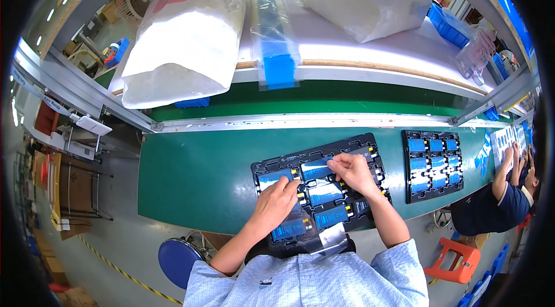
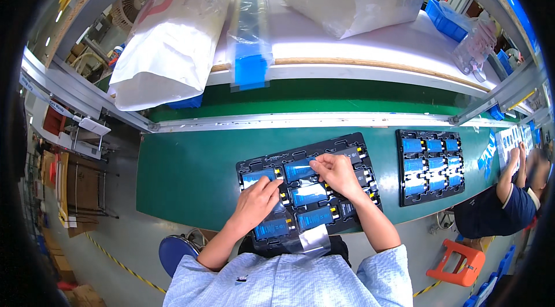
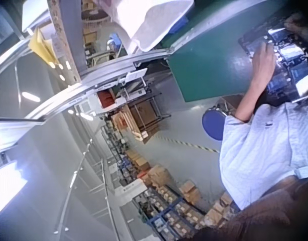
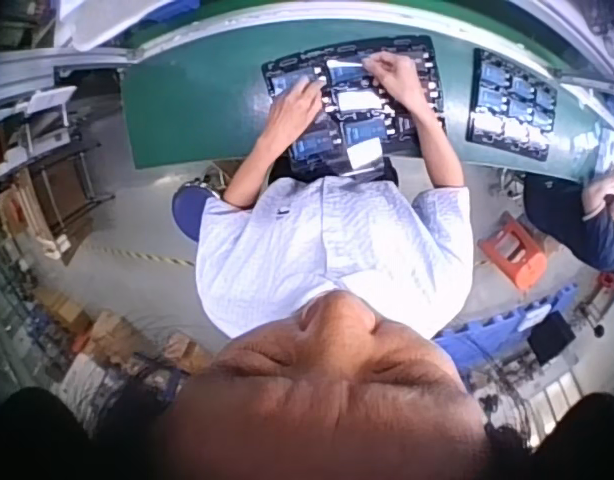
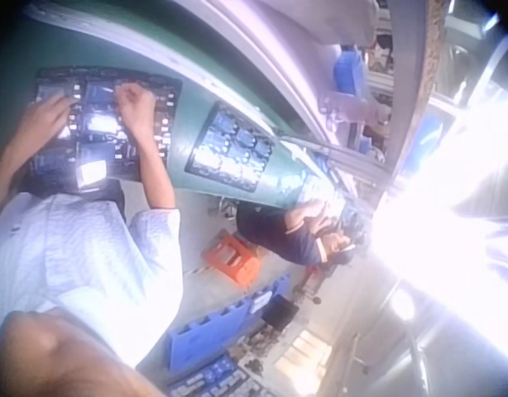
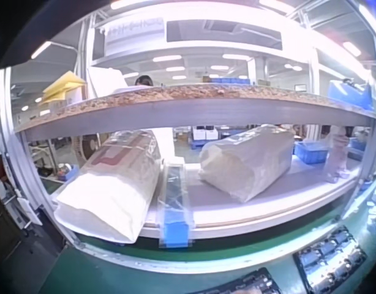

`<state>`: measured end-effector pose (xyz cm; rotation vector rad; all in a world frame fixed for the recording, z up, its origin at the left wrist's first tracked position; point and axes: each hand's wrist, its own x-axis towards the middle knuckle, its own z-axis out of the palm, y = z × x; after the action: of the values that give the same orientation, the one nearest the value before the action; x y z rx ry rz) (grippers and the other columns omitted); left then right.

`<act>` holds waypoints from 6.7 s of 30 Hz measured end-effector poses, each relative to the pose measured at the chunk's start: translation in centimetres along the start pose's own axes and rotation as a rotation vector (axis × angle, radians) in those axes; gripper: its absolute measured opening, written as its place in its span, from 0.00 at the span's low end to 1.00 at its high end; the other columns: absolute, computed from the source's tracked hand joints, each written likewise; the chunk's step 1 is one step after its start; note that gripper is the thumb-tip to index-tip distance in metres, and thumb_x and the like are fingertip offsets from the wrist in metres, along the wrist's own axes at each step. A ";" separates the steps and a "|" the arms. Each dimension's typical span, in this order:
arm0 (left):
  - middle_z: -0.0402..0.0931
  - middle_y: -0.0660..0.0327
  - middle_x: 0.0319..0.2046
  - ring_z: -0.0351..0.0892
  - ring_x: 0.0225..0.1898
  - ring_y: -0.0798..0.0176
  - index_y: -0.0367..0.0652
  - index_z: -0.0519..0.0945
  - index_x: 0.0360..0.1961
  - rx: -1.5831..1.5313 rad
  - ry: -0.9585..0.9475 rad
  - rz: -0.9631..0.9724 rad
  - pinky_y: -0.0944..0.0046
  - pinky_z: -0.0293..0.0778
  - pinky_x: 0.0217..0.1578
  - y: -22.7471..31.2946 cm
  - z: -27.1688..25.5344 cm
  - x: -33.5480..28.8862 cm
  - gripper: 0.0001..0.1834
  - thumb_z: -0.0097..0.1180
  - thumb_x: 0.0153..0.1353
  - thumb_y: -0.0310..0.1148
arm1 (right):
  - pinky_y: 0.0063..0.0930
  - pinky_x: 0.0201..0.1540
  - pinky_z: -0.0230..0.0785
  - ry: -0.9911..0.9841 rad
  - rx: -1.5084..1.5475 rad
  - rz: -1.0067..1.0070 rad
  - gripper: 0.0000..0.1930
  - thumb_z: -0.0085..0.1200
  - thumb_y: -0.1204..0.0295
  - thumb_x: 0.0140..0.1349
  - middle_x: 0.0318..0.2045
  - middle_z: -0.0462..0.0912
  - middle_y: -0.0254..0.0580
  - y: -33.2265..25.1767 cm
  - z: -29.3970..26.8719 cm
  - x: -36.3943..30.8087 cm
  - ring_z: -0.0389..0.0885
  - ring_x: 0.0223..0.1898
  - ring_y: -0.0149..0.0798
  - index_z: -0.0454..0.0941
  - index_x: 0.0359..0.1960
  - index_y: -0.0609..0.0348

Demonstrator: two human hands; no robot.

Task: The person applies blue tape to individual battery cells within a black tray on a green workbench. They repeatedly tear pieces of tape from a roll, place them over the cells, and smooth them down. The person handles the batteries one at a time, moving across the tray to cover each cell.

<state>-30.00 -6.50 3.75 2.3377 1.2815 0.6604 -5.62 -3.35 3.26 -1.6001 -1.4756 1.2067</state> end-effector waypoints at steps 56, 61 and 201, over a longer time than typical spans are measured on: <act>0.79 0.60 0.28 0.75 0.23 0.71 0.36 0.77 0.48 -1.533 -0.186 -0.916 0.72 0.72 0.26 -8.5 4.4 -25.7 0.13 0.55 0.64 0.29 | 0.36 0.40 0.79 -0.279 -0.114 -0.888 0.17 0.65 0.67 0.56 0.46 0.80 0.49 -4.4 10.4 -12.9 0.83 0.41 0.46 0.78 0.44 0.61; 0.72 0.65 0.19 0.69 0.17 0.69 0.42 0.74 0.38 -1.733 0.376 -1.659 0.71 0.66 0.18 -22.0 18.1 -40.9 0.04 0.50 0.61 0.27 | 0.23 0.32 0.66 0.636 -0.123 -0.347 0.03 0.56 0.79 0.59 0.26 0.77 0.37 0.4 2.5 -11.2 0.71 0.27 0.28 0.76 0.28 0.61; 0.71 0.56 0.50 0.78 0.43 0.60 0.43 0.67 0.55 -1.304 0.394 -0.184 0.64 0.81 0.32 0.7 -7.7 17.1 0.20 0.50 0.66 0.40 | 0.38 0.41 0.68 0.419 -0.170 -1.087 0.06 0.55 0.73 0.54 0.30 0.75 0.45 -17.4 0.6 10.1 0.74 0.37 0.47 0.77 0.29 0.64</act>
<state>-25.87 8.63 14.02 1.0364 0.7411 1.3787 -13.51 9.26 16.77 -0.7884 -1.7711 0.1221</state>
